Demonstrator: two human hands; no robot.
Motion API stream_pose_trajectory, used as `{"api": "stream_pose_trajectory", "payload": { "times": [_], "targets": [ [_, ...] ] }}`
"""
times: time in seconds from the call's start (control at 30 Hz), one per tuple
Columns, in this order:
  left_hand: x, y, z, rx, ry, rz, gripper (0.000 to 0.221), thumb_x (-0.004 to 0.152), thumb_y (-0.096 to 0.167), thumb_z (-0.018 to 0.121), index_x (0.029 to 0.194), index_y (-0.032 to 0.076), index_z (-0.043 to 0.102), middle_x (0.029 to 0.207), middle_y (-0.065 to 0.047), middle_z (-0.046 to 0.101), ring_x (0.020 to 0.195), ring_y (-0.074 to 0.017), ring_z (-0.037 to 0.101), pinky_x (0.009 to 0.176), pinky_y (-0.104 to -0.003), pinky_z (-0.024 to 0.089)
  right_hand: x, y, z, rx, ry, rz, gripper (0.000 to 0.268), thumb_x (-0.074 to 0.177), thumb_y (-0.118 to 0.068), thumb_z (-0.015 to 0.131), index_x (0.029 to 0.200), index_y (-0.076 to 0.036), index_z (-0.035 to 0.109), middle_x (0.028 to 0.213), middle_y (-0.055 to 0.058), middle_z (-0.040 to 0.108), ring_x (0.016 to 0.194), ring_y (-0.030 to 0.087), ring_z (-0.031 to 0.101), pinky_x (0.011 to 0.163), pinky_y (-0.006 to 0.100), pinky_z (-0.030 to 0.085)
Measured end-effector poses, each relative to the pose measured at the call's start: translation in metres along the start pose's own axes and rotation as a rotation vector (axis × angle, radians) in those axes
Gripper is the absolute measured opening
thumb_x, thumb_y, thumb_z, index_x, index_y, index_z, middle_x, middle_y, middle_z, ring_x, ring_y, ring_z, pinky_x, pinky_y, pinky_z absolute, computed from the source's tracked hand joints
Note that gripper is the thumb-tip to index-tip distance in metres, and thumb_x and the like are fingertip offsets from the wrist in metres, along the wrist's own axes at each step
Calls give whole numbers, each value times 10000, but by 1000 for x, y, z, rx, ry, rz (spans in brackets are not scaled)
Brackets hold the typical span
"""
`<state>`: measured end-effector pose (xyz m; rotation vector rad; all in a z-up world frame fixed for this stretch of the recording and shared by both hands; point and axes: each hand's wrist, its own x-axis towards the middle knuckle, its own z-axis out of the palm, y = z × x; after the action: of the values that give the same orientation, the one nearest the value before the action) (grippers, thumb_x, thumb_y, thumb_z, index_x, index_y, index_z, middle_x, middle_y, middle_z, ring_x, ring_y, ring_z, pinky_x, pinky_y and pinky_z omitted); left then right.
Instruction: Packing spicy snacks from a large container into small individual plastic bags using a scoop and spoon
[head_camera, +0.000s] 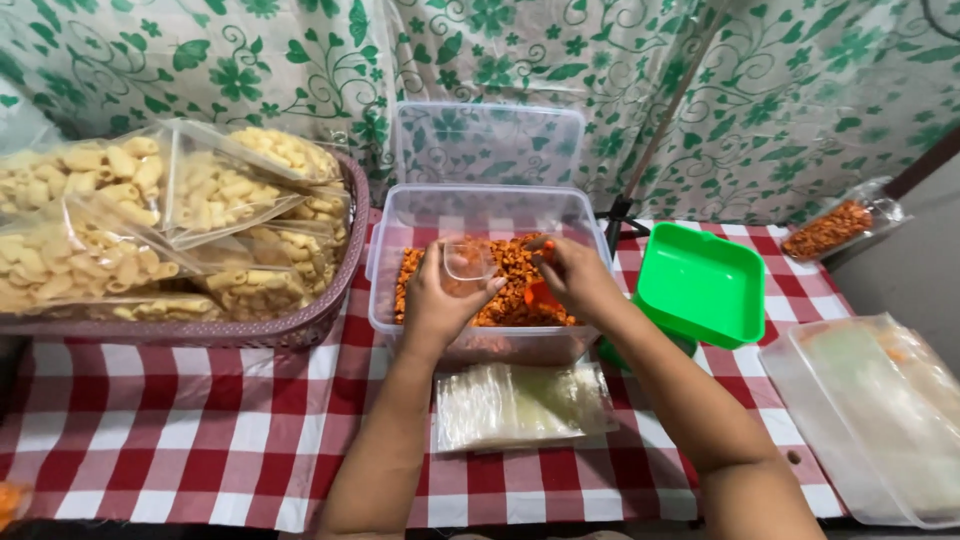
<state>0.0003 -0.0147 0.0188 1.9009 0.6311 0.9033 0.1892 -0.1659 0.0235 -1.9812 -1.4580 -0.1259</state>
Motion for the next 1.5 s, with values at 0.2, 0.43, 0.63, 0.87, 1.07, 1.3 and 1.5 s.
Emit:
{"api": "stream_pose_trajectory", "payload": {
  "times": [0.2, 0.43, 0.63, 0.87, 1.07, 1.3, 1.5],
  "targets": [
    [1, -3, 1, 8, -37, -23, 811, 609, 481, 934, 1320, 265, 607, 1023, -44, 748, 1083, -354, 708, 921, -543, 566, -1, -4, 8, -43, 83, -149, 231, 923, -154, 678, 1134, -231, 731, 930, 24, 681, 864, 302, 720, 803, 391, 585],
    [1, 6, -2, -6, -49, -28, 804, 631, 461, 937, 1332, 254, 600, 1020, -54, 742, 1080, -359, 705, 922, -533, 567, -6, -25, -10, 102, -209, -88, 166, 920, -106, 635, 1061, -56, 706, 814, 191, 698, 804, 457, 717, 762, 502, 579],
    [1, 3, 1, -14, -32, 42, 788, 635, 439, 945, 1317, 197, 634, 989, -81, 746, 1066, -362, 712, 904, -528, 568, -10, 0, 0, 310, 4, 210, 212, 1006, -195, 570, 1182, -144, 677, 669, 105, 715, 655, 298, 705, 637, 413, 544],
    [1, 1, 1, 18, -15, 79, 816, 616, 474, 941, 1326, 199, 650, 975, -61, 750, 1056, -333, 719, 920, -507, 569, -7, 28, 0, 556, 463, 134, 135, 1073, -103, 528, 1195, -55, 556, 748, 118, 682, 494, 166, 592, 460, 258, 487],
    [0, 5, 0, 21, -18, 75, 812, 626, 464, 937, 1331, 182, 650, 967, -62, 745, 1052, -334, 718, 926, -510, 563, 12, -4, -37, 679, 628, -127, 152, 1086, -69, 500, 1206, 24, 494, 738, 158, 603, 437, 150, 529, 412, 254, 427],
    [8, -9, 10, 101, -5, 101, 880, 588, 523, 922, 1357, 195, 647, 1117, -126, 734, 1124, -377, 692, 929, -506, 569, 43, -56, -63, 644, 685, -333, 142, 1106, -31, 513, 1200, 70, 479, 741, 215, 598, 428, 182, 530, 407, 273, 414],
    [8, -8, 18, 117, -29, 32, 897, 604, 538, 901, 1372, 158, 635, 1189, -170, 709, 1175, -398, 670, 960, -518, 554, 25, -91, -36, 204, 669, -477, 84, 1027, -25, 606, 1086, 34, 596, 819, 236, 598, 522, 349, 541, 454, 402, 401]
  ]
}}
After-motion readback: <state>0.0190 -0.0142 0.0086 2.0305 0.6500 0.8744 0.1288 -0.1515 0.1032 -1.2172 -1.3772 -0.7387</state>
